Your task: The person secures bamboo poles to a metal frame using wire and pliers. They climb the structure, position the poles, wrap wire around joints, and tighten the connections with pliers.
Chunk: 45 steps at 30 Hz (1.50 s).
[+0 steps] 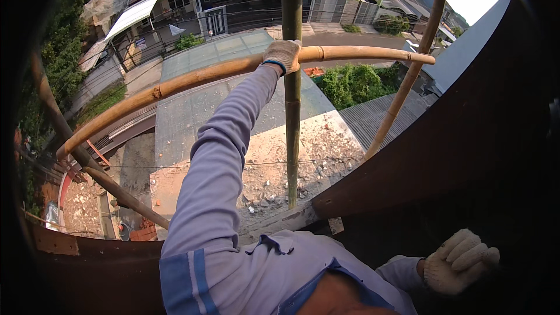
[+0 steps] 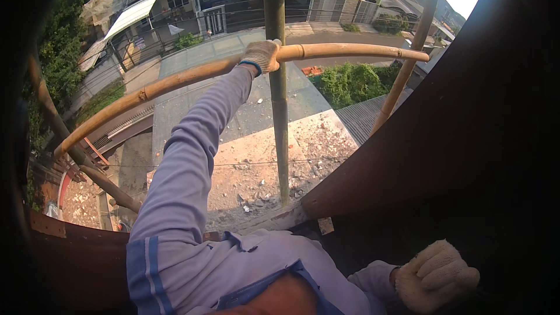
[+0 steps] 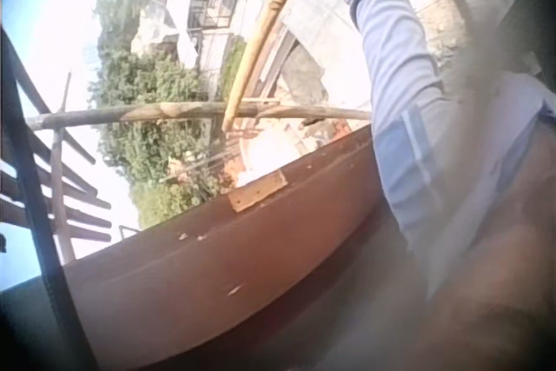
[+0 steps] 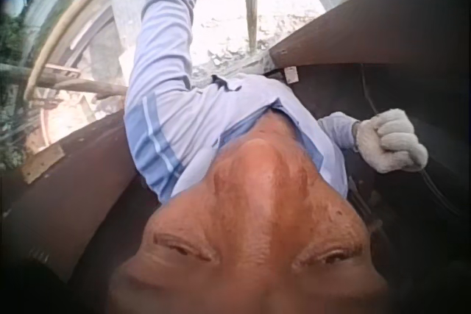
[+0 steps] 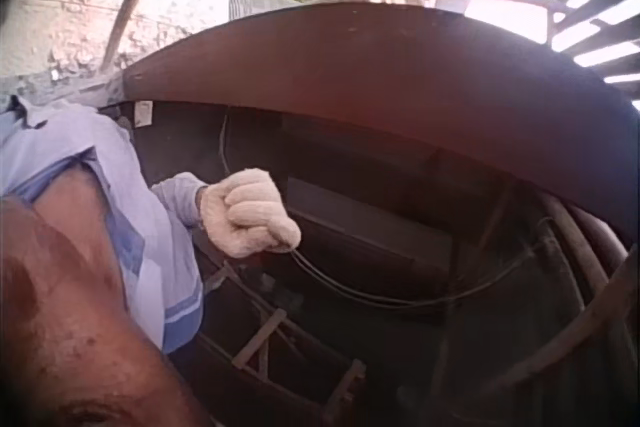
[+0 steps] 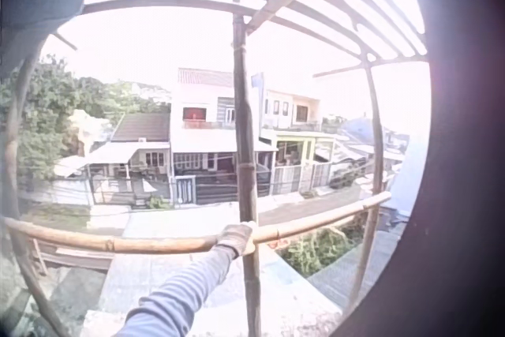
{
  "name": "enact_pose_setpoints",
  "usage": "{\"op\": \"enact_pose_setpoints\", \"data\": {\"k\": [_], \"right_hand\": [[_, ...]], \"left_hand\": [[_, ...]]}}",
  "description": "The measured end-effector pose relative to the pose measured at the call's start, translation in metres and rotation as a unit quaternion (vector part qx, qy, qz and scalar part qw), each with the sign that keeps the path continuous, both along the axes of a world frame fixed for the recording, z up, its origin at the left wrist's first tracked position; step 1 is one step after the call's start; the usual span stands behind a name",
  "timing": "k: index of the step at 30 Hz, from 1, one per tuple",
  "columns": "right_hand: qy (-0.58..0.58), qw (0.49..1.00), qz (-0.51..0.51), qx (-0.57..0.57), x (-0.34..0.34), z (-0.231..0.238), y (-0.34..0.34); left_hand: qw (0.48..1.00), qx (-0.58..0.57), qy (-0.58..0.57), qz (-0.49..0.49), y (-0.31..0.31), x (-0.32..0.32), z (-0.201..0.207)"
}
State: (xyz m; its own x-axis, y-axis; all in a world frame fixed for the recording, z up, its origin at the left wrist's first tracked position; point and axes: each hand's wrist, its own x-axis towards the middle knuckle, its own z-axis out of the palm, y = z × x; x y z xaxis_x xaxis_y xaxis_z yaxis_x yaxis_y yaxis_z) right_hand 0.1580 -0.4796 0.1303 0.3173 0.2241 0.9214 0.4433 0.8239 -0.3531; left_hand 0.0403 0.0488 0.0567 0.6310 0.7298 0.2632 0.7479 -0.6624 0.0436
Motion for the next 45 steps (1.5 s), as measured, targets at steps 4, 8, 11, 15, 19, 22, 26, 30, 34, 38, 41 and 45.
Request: {"op": "enact_pose_setpoints", "data": {"k": [4, 8, 11, 15, 19, 22, 26, 30, 34, 38, 41, 45], "right_hand": [[0.024, 0.994, 0.05, -0.098, -0.051, -0.014, 0.066], [0.149, 0.936, 0.13, -0.291, -0.071, -0.044, 0.163], [0.23, 0.906, 0.185, -0.302, -0.058, -0.087, 0.28], [0.217, 0.9, 0.049, -0.374, -0.007, -0.133, 0.395], [0.05, 0.916, -0.211, -0.338, 0.027, -0.153, 0.453], [-0.009, 0.907, -0.213, -0.363, 0.045, -0.151, 0.478], [-0.068, 0.892, -0.214, -0.392, 0.059, -0.143, 0.498], [-0.098, 0.881, -0.222, -0.406, 0.065, -0.139, 0.498], [-0.167, 0.859, -0.212, -0.434, 0.059, -0.136, 0.485], [-0.195, 0.847, -0.158, -0.469, 0.046, -0.13, 0.474], [-0.24, 0.798, -0.21, -0.51, 0.047, -0.129, 0.473], [-0.26, 0.799, -0.207, -0.501, 0.052, -0.13, 0.475]], "left_hand": [[1.0, 0.011, -0.017, -0.019, 0.005, -0.001, -0.003], [0.999, 0.024, -0.033, -0.023, 0.008, -0.003, -0.007], [0.999, 0.025, -0.026, -0.033, 0.01, -0.002, -0.008], [0.999, 0.008, -0.017, -0.026, 0.01, 0.0, -0.006], [1.0, -0.009, -0.009, -0.017, 0.01, 0.001, -0.003], [1.0, -0.02, -0.01, -0.006, 0.011, 0.002, -0.003], [0.999, -0.032, 0.011, 0.006, 0.013, 0.003, -0.004], [0.999, -0.036, 0.021, -0.002, 0.013, 0.005, -0.004], [0.998, -0.057, 0.007, -0.002, 0.013, 0.005, -0.003], [0.997, -0.069, 0.017, 0.017, 0.014, 0.003, -0.001], [0.998, -0.065, 0.01, -0.012, 0.02, 0.006, -0.002], [0.996, -0.085, 0.009, -0.002, 0.023, 0.008, -0.001]]}}
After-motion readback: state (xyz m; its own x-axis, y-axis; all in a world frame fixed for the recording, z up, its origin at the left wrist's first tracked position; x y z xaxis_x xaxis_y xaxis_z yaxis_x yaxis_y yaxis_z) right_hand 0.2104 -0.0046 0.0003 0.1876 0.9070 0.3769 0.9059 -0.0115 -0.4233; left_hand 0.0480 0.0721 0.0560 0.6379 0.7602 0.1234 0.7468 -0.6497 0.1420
